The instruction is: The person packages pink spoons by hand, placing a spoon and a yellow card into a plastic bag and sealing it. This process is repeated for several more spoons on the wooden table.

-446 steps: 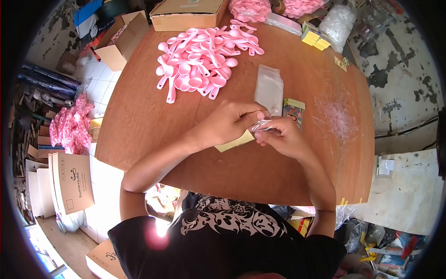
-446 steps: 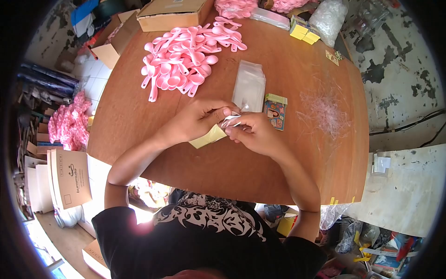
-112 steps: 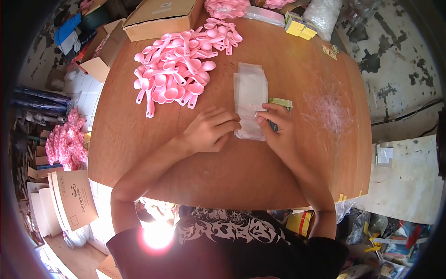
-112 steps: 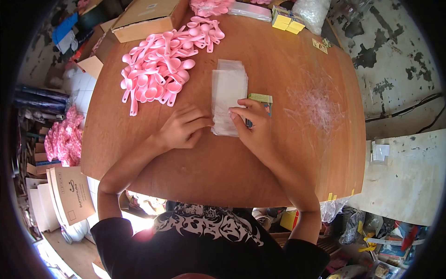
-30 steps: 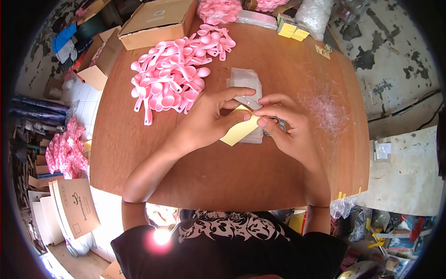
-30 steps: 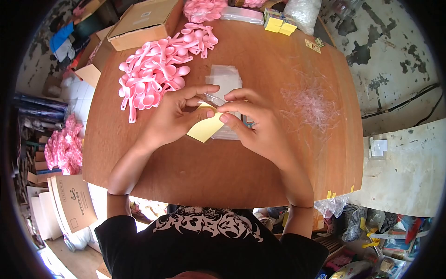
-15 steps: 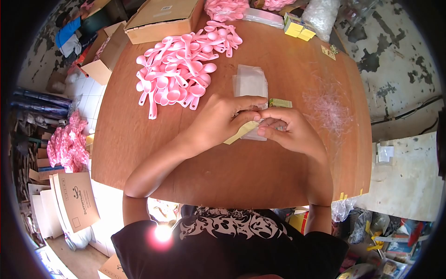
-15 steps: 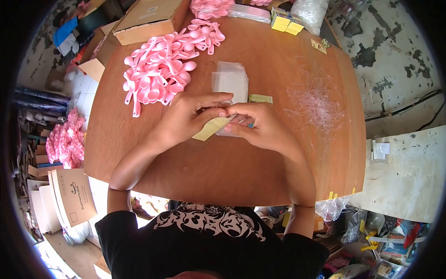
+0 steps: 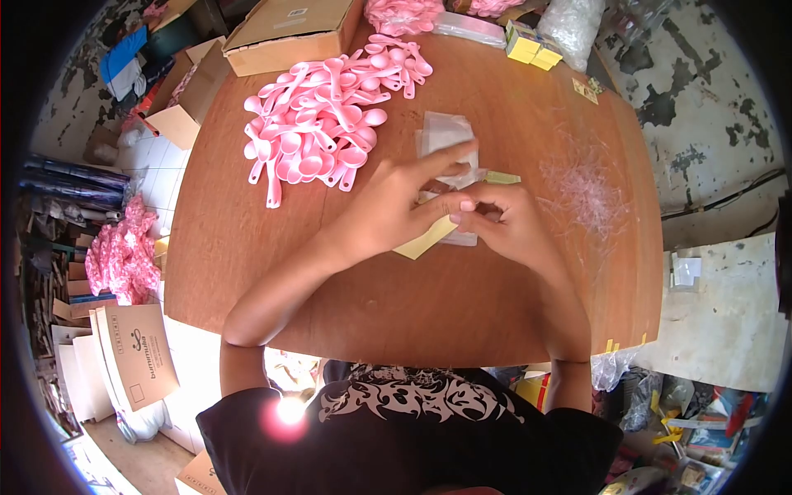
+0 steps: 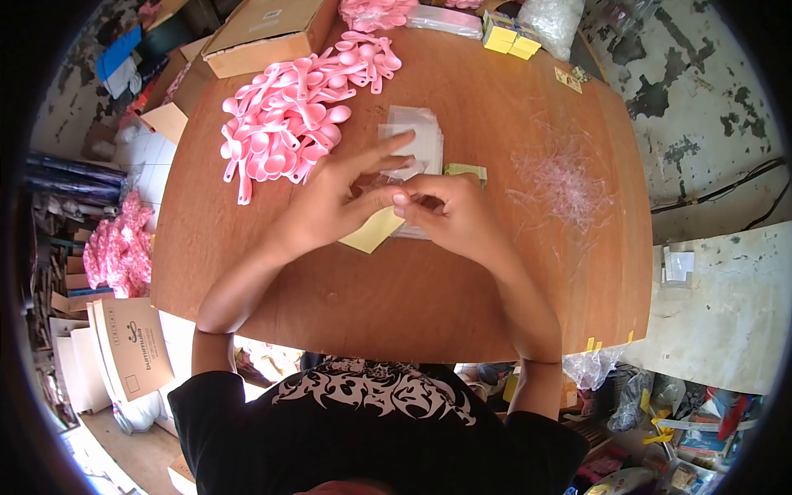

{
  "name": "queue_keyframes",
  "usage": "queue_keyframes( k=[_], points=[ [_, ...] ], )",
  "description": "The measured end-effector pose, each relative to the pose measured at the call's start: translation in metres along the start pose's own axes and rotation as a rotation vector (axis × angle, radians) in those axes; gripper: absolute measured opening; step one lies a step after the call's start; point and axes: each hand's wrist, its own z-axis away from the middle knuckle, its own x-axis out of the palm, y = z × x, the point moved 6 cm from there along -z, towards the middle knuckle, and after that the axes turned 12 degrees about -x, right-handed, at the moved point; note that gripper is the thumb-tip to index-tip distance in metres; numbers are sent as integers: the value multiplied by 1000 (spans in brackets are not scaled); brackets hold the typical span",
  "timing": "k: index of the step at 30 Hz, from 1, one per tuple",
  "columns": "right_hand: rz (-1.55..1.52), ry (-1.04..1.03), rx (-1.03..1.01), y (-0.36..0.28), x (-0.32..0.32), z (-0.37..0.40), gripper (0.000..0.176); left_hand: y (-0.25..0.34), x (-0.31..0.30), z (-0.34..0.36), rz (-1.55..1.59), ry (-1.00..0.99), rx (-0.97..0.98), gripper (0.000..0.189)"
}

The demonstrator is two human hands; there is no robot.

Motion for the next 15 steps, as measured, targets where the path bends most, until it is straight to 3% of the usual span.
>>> queue_keyframes(
  k=[2,5,6,12,15],
  points=[
    [-224,136,94,6,-8,1,14,-5,-9,-4,108,39,-23,36],
    [-303,205,111,8,-16,4,16,-30,-10,-10,100,-245,-181,28],
    [-325,221,137,9,-17,5,17,-31,-12,-12,99,-243,-180,28],
    [-127,-10,109,13,-13,5,18,-36,-8,-12,92,-266,-170,21],
    [-255,0,95,15,-6,3,20,-36,-5,-11,75,-342,-240,31]
  ],
)
